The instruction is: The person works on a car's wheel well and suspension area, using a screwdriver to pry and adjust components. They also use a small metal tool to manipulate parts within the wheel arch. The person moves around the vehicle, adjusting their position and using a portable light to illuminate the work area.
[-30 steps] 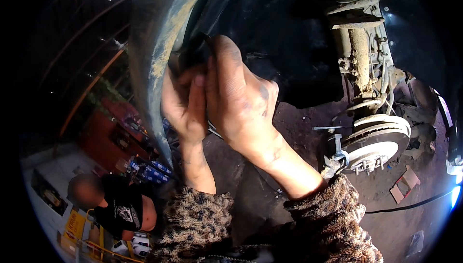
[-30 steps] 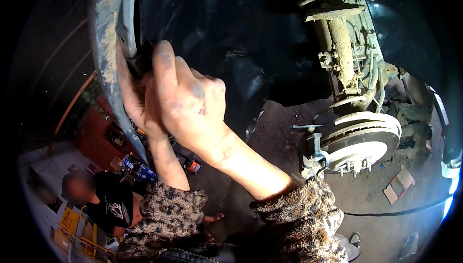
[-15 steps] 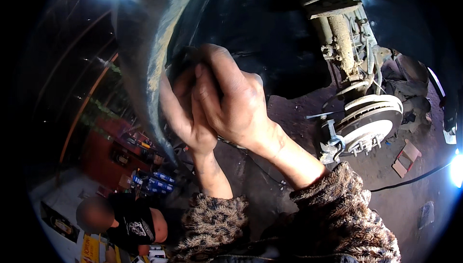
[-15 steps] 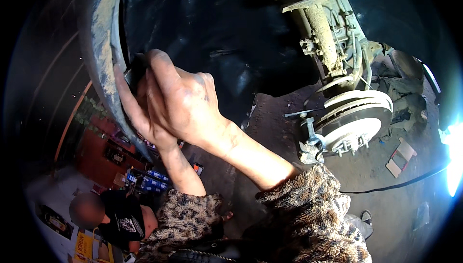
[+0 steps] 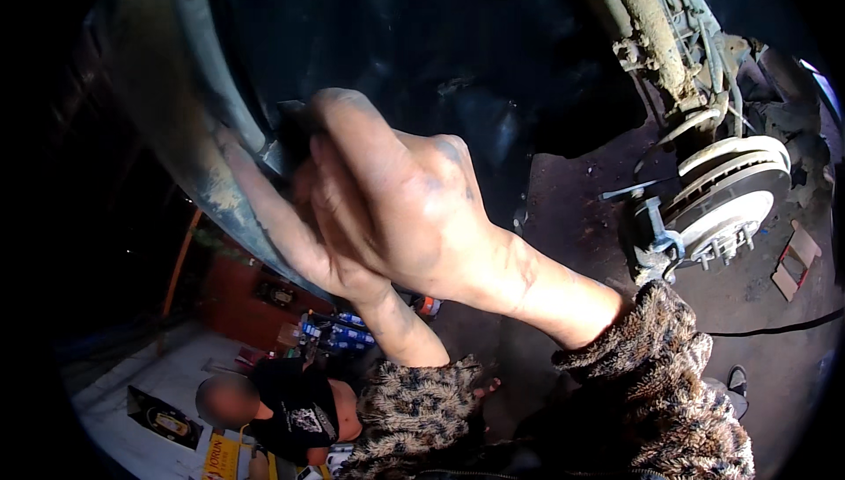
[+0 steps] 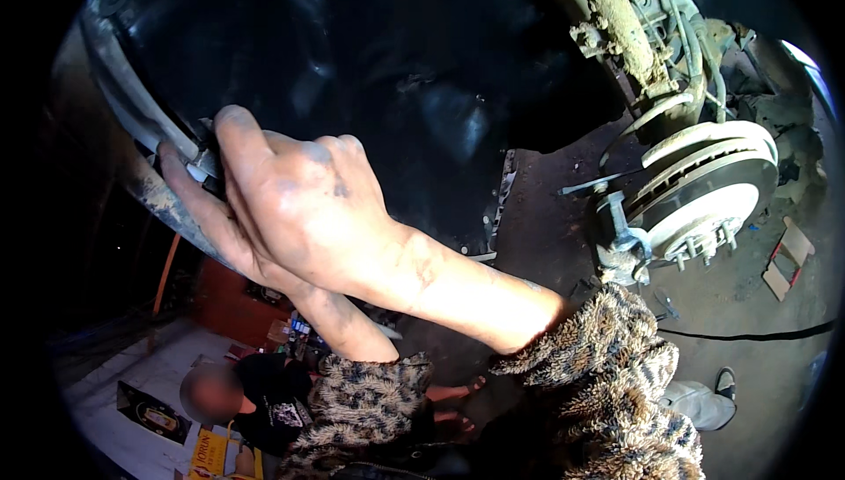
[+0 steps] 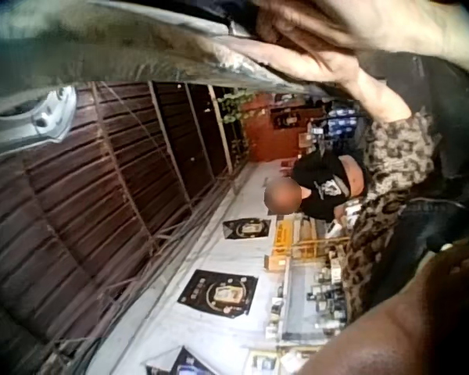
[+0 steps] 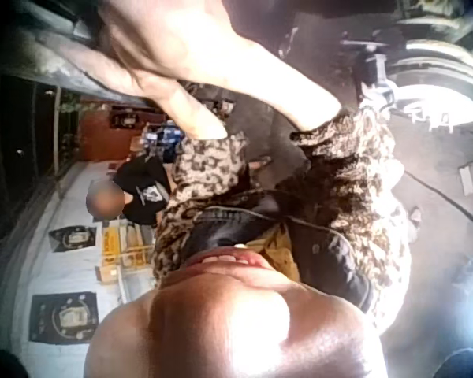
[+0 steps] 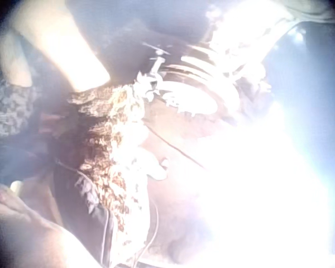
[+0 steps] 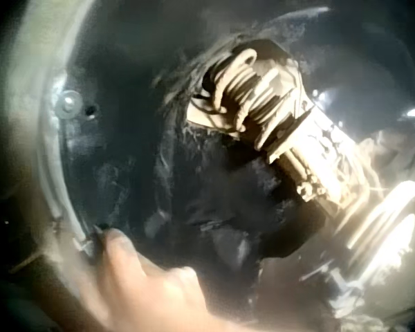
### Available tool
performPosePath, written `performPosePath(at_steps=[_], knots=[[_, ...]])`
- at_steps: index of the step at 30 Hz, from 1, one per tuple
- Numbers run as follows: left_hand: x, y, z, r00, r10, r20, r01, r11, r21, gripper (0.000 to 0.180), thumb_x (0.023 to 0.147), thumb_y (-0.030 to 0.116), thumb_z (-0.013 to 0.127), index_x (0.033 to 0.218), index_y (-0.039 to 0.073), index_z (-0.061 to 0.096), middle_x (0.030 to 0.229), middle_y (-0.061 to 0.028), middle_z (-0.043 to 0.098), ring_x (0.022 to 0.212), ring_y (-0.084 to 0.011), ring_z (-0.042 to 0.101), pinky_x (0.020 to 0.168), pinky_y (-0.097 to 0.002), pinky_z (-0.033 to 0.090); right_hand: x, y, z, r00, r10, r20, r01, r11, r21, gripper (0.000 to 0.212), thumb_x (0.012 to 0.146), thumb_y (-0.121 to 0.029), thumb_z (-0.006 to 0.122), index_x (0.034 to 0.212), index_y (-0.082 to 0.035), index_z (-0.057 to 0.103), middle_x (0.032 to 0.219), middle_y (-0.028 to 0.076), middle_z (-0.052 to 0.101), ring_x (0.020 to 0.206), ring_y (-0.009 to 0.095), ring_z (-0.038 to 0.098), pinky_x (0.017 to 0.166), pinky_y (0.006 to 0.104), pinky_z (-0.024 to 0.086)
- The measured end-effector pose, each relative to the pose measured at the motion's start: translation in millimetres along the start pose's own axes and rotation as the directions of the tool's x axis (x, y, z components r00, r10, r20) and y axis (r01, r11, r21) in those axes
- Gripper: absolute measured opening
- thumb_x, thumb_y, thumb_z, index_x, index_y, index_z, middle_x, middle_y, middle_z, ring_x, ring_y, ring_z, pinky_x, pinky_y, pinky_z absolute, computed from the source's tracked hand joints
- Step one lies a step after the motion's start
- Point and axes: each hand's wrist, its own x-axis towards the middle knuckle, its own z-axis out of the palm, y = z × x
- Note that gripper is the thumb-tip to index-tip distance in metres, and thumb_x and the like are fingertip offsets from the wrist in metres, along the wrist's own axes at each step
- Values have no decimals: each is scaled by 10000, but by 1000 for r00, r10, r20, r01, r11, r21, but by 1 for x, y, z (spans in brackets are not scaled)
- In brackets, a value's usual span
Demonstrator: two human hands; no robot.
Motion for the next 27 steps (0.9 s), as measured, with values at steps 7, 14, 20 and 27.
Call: performPosePath(at_steps=[7, 14, 20, 27], knots=[[12, -26, -9, 993, 111, 26, -109, 991, -76, 544, 994, 350, 296, 1391, -19, 345, 1290, -207, 485, 1109, -261, 539, 978, -346, 396, -10, -2, 1, 997, 70, 42, -72, 996, 60, 255, 853, -69, 582, 1081, 7, 495, 672, 134, 617, 558, 280, 643, 448, 314, 495], [3, -24, -18, 995, 25, 97, -19, 998, -65, 529, 996, 356, 332, 1374, -11, 385, 1285, -194, 506, 1061, -254, 571, 963, -354, 425, -5, -6, -3, 989, 92, 113, -98, 994, 55, 284, 864, -58, 572, 1126, 13, 489, 717, 142, 628, 600, 306, 654, 494, 328, 514], [-3, -29, -33, 970, 105, 218, -96, 994, -54, 568, 982, 398, 341, 1357, -24, 397, 1309, -201, 491, 1120, -280, 547, 996, -373, 406, -3, -6, -3, 981, 163, 106, -177, 974, 142, 178, 896, 6, 510, 1072, 30, 523, 711, 141, 595, 591, 238, 643, 511, 291, 486], [-6, -27, -35, 955, 155, 251, -128, 984, -121, 542, 973, 354, 326, 1338, -33, 423, 1410, -259, 355, 1288, -373, 396, 1062, -455, 322, 4, -10, -13, 968, 151, 203, -157, 988, 13, 177, 881, 0, 521, 1057, 26, 524, 701, 154, 585, 569, 277, 628, 483, 309, 467]])
